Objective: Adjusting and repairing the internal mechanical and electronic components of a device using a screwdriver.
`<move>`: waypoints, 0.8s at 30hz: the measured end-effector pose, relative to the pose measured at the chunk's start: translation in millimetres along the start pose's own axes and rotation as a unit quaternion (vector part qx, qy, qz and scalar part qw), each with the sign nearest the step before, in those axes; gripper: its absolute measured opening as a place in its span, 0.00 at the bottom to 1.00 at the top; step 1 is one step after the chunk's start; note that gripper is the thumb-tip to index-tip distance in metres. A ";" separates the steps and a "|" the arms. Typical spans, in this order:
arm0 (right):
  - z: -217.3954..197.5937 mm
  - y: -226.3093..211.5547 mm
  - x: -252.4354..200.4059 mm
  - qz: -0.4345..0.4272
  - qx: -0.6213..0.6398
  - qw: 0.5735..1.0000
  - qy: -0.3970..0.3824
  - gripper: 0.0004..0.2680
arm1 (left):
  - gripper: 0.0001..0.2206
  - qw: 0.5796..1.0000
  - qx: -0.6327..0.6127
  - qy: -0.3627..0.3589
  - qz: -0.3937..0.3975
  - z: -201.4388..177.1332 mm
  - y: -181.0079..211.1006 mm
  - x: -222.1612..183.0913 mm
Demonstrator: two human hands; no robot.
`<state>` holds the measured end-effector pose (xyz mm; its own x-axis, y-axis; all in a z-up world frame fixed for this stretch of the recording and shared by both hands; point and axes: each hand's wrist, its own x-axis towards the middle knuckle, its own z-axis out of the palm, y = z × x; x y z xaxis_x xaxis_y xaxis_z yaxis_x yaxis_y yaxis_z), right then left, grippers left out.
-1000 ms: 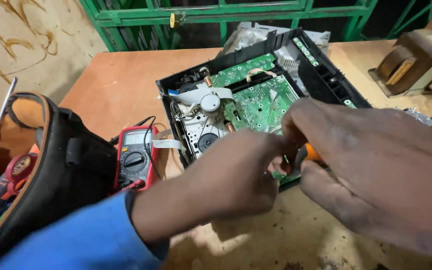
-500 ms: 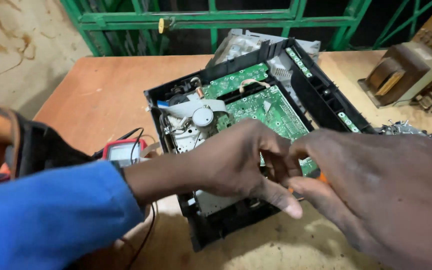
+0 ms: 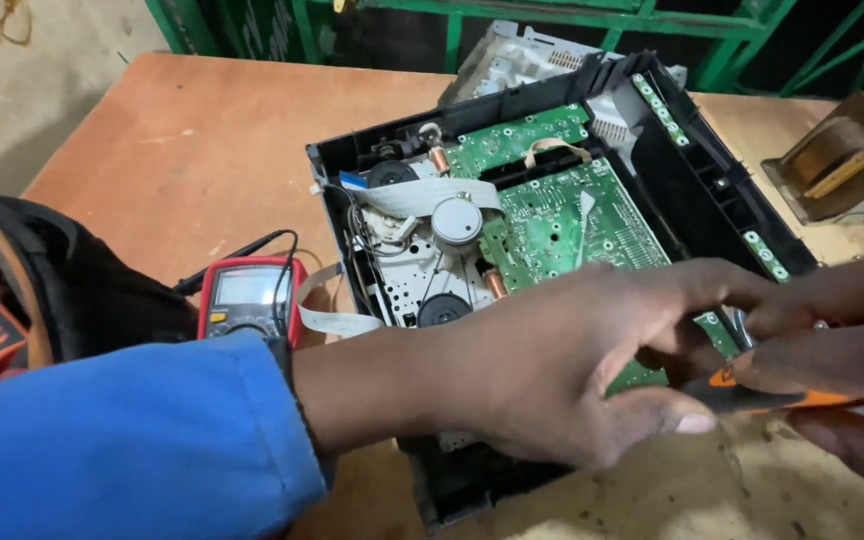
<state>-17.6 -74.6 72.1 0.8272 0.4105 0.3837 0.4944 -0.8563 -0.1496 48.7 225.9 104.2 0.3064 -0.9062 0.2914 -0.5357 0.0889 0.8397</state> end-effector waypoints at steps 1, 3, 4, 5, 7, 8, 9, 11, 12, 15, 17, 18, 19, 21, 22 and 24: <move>1.2 14.2 -6.2 -0.038 0.014 0.999 -0.031 0.27 | 0.30 0.997 -0.068 -0.040 0.008 -0.7 -0.2 -2.6; 1.4 -6.8 -4.8 0.105 -0.035 0.993 -0.046 0.28 | 0.38 0.999 -0.025 -0.032 -0.008 -1.7 5.6 -3.1; 0.8 -17.1 -5.0 0.245 -0.082 0.964 -0.057 0.31 | 0.46 0.999 0.016 -0.021 -0.024 -1.3 8.5 -2.9; -0.6 -34.8 4.2 0.248 -0.083 0.964 -0.055 0.31 | 0.46 0.999 0.016 -0.024 -0.022 5.2 1.8 -0.7; -1.0 -70.1 23.2 0.316 -0.031 0.945 -0.078 0.19 | 0.38 0.995 0.059 0.060 0.051 18.8 -12.8 1.9; -8.3 -66.7 24.5 0.320 -0.030 0.944 -0.077 0.19 | 0.38 0.995 0.058 0.056 0.051 17.6 -6.3 4.5; -15.4 -63.5 26.0 0.206 -0.031 0.976 -0.064 0.17 | 0.36 0.998 0.048 0.037 -0.003 16.1 0.2 7.0; -14.3 -52.1 41.7 0.089 -0.031 0.995 -0.044 0.20 | 0.35 0.998 0.040 0.017 -0.055 9.4 5.0 6.7; -6.1 -43.8 55.4 0.199 -0.023 0.971 -0.128 0.19 | 0.30 1.000 -0.017 -0.010 -0.022 5.0 3.0 4.1; 20.3 -21.0 98.0 0.504 -0.001 0.789 -0.352 0.20 | 0.27 0.999 -0.018 -0.046 0.009 -0.9 6.8 4.9; 32.2 -12.5 103.8 0.589 0.008 0.696 -0.411 0.21 | 0.27 0.998 0.040 -0.057 0.004 -1.5 7.7 5.1; 34.1 -10.6 93.6 0.585 0.072 0.683 -0.432 0.17 | 0.30 0.997 0.030 -0.063 0.024 -0.7 5.1 4.5; 35.8 -9.0 83.4 0.577 0.136 0.667 -0.451 0.15 | 0.33 0.996 0.020 -0.070 0.044 0.2 2.9 3.8; 1.8 -53.1 38.1 0.354 0.080 0.901 -0.238 0.14 | 0.36 0.996 0.070 -0.037 0.030 6.5 0.9 5.7; -15.6 -74.4 15.1 0.089 0.011 0.996 0.022 0.16 | 0.40 0.993 0.118 -0.004 0.016 9.9 -0.2 7.2; -23.8 -76.7 16.1 0.105 -0.005 0.994 0.001 0.18 | 0.33 0.993 0.115 0.004 0.014 13.2 1.3 7.9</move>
<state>-48.5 -9.8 111.4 0.9110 0.2221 0.3475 0.3086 -0.9261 -0.2172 40.0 213.4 101.5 0.2944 -0.9017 0.3167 -0.7097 0.0157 0.7043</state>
